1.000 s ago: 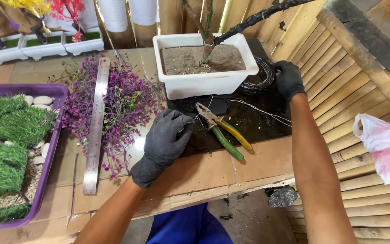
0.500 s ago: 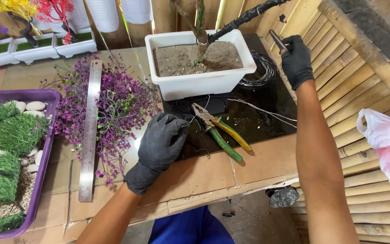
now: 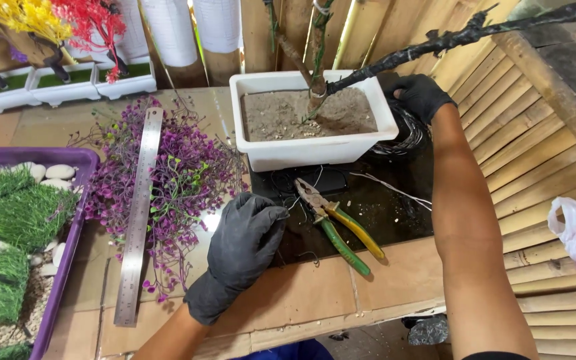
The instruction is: The person uses pliers to bend and shape a piece of wire on a workbench. They repeatedly grip the wire with the pliers and bend it into a curved shape, occasionally adjusting their grip and the wire's position. The workspace includes a potted plant, a tray of greenery, and a ruler.
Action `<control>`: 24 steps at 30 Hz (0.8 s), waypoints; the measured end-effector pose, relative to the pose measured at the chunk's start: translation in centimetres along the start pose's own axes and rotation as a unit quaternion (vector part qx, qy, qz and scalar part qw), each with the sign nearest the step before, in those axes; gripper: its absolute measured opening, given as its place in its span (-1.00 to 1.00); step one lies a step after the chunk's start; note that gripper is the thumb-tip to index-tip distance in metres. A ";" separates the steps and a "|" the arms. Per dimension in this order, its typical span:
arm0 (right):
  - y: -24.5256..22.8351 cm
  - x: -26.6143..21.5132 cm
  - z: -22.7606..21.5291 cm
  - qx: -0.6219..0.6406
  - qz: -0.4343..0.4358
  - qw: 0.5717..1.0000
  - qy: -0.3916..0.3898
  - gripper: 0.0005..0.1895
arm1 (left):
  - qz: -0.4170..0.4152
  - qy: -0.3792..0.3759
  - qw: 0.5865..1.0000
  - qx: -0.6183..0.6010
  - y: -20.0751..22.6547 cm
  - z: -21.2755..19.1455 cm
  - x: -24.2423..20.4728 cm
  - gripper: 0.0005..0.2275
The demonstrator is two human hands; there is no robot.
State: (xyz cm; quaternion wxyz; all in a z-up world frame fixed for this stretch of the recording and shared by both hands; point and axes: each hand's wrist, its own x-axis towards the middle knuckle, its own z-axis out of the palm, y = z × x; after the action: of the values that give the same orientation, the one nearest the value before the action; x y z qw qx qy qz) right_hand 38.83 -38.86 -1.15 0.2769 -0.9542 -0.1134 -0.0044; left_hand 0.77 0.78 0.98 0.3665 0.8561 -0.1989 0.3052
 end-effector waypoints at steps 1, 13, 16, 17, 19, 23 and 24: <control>-1.3 -1.0 0.2 0.000 0.000 1.000 -0.005 -0.68 | -0.005 -0.001 1.000 0.000 -0.2 0.1 -0.2 -0.89; -16.6 -27.6 -1.9 0.004 -0.092 0.991 0.092 -0.71 | -0.070 -0.058 0.995 -0.040 -1.3 0.0 -0.2 -0.81; -19.6 -33.7 3.4 -0.079 -0.208 0.975 0.018 -0.60 | -0.117 -0.014 0.986 -0.120 0.0 -0.3 0.1 -0.94; -20.3 -34.7 4.9 -0.138 -0.181 0.974 0.015 -0.59 | -0.142 -0.009 0.982 -0.123 0.1 -0.2 0.1 -0.93; -20.8 -36.1 7.0 -0.194 -0.151 0.969 0.013 -0.58 | -0.166 -0.007 0.978 -0.124 -0.1 0.1 -0.5 -0.92; -19.6 -35.3 8.0 -0.118 -0.124 0.985 0.020 -0.70 | -0.199 0.029 0.965 -0.170 -0.8 -0.3 -1.3 -0.92; -18.9 -34.9 8.0 -0.076 -0.111 0.991 0.011 -0.69 | -0.192 0.042 0.964 -0.177 -0.9 -0.5 -1.3 -0.92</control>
State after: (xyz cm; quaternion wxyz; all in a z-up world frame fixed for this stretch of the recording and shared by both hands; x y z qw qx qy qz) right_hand 0.27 -26.56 -0.42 0.2027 -0.9539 -0.2145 -0.0546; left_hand 0.07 1.89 -0.05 0.5722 0.7860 -0.0656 0.2248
